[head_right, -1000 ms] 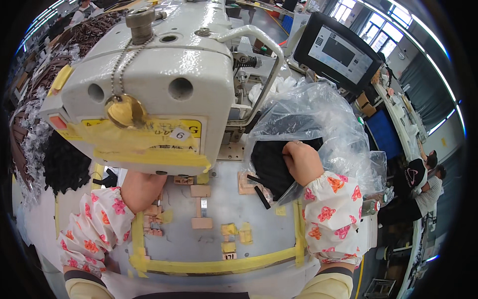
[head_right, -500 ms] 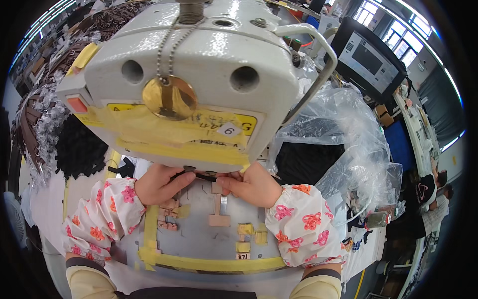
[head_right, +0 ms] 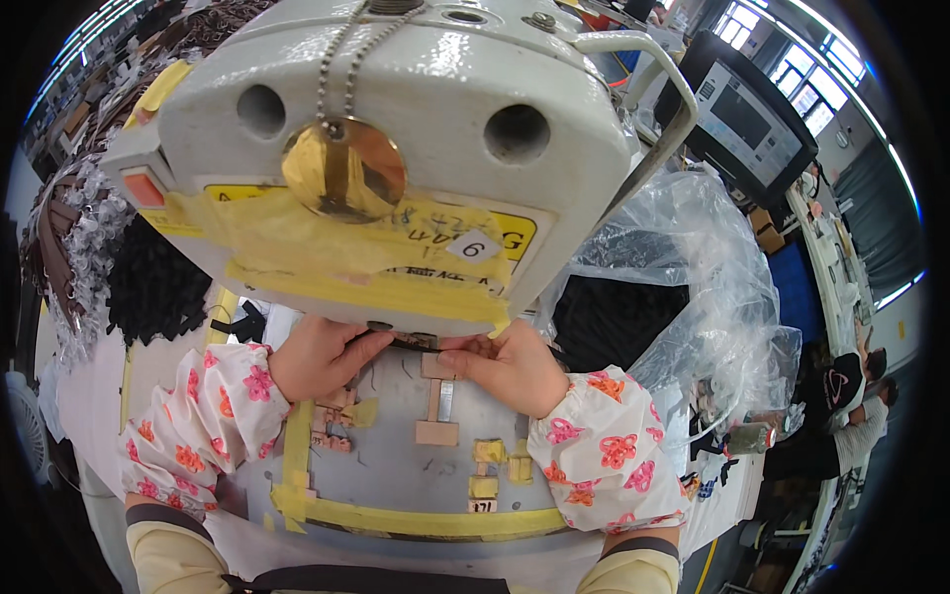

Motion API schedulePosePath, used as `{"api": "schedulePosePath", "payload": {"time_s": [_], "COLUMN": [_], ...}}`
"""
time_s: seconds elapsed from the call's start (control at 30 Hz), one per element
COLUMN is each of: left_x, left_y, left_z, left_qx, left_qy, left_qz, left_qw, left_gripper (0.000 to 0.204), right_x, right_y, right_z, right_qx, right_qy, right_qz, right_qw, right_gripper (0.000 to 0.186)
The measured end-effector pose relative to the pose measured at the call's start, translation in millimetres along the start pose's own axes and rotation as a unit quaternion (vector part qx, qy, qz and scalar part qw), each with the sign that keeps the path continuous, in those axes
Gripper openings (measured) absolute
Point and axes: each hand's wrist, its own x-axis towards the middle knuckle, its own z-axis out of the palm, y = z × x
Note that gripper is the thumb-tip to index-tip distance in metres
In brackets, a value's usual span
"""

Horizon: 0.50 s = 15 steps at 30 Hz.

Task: Operating an automated industrial sewing machine to process small fabric components.

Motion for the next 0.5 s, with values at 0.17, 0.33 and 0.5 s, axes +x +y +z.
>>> {"api": "schedulePosePath", "payload": {"time_s": [0.17, 0.33, 0.5], "left_x": [-3.9, -2.1, 3.7], "left_y": [1.3, -3.1, -0.5], "left_z": [-2.8, 0.1, 0.0], "left_qx": [0.156, 0.168, 0.152], "left_qy": [-0.046, -0.025, -0.025], "left_qz": [-0.008, 0.04, 0.046], "left_qw": [0.987, 0.985, 0.987], "left_gripper": [0.028, 0.038, 0.038], "right_x": [0.0, 3.4, 7.3], "right_y": [3.6, 6.8, 9.2], "right_z": [-9.7, -7.7, -8.0], "right_qx": [-0.446, -0.465, -0.486], "right_qy": [0.09, 0.104, 0.124], "right_qz": [-0.312, -0.324, -0.356], "right_qw": [0.834, 0.817, 0.788], "right_gripper": [0.016, 0.019, 0.018]}}
